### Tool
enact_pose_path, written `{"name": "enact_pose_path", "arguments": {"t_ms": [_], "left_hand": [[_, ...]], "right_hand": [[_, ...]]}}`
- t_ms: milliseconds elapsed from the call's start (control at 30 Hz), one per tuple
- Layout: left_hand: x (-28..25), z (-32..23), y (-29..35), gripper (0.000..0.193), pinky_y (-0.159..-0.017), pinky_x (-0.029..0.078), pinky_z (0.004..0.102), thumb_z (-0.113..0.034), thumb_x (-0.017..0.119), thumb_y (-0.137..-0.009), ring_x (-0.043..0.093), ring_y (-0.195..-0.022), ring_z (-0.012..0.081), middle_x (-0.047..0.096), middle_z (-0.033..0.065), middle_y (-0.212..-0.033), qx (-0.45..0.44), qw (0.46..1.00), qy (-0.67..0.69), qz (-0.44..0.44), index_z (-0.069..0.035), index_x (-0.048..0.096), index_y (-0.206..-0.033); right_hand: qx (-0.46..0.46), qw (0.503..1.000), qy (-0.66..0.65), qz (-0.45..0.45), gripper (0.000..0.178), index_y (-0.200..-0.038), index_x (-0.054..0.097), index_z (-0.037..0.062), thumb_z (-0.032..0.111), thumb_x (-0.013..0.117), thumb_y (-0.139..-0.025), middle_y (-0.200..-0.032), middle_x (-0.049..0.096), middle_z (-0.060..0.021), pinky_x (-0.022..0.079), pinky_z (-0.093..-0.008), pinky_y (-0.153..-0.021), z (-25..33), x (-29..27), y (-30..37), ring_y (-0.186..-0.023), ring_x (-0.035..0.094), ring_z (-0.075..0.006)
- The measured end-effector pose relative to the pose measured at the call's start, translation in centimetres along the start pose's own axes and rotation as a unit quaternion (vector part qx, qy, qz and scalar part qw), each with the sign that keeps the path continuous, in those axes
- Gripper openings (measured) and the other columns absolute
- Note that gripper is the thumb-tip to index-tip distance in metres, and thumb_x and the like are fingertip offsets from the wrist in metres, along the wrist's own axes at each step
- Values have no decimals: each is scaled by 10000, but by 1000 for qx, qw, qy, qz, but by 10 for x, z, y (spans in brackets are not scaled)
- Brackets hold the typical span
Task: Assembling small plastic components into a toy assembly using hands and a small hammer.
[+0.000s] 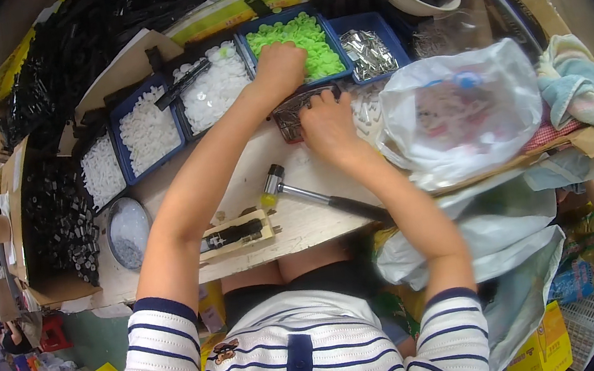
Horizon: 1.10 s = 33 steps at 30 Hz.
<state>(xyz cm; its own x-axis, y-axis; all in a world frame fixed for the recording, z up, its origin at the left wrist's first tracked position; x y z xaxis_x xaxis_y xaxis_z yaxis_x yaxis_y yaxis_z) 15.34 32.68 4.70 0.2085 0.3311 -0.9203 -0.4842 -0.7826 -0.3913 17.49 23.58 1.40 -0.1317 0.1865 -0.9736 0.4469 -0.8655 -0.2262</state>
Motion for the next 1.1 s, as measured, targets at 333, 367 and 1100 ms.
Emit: {"name": "enact_pose_path", "arguments": {"t_ms": [333,367,1100], "left_hand": [[-14,39,-5,152,-637,499,346,-31,655,-661,628,-680,300,646,172,-796,-70,967,239,-48,-40,684,-810],[-17,44,-2,140,-616,503,343,-32,639,-679,640,-678,267,651,168,-767,-82,951,290,-62,-27,686,-810],[-73,21,263,169,-606,494,244,-80,606,-849,599,-677,118,642,96,-809,-285,493,819,-68,5,620,-995]], "right_hand": [[-11,998,-56,-41,133,-750,666,120,60,614,-643,-792,586,-59,319,-438,-741,0,-2,-4,-889,528,-233],[-12,998,-55,-43,133,-750,666,120,60,614,-643,-792,586,-59,319,-438,-741,-1,-2,-3,-889,528,-233],[-204,528,-714,413,191,-893,413,36,217,406,-953,-768,472,-73,408,-326,-687,229,-93,221,-706,485,-185]]}}
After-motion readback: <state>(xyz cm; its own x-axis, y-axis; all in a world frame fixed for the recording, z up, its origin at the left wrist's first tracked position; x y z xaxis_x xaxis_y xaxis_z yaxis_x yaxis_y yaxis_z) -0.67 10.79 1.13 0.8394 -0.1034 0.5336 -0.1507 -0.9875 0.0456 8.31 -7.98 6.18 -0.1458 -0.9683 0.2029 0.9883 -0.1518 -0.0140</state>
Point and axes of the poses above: each hand's wrist, its own y-axis away from the middle knuckle, its own x-axis out of the palm, z = x × y, the point moved 10 cm from there along -y, towards the middle knuckle
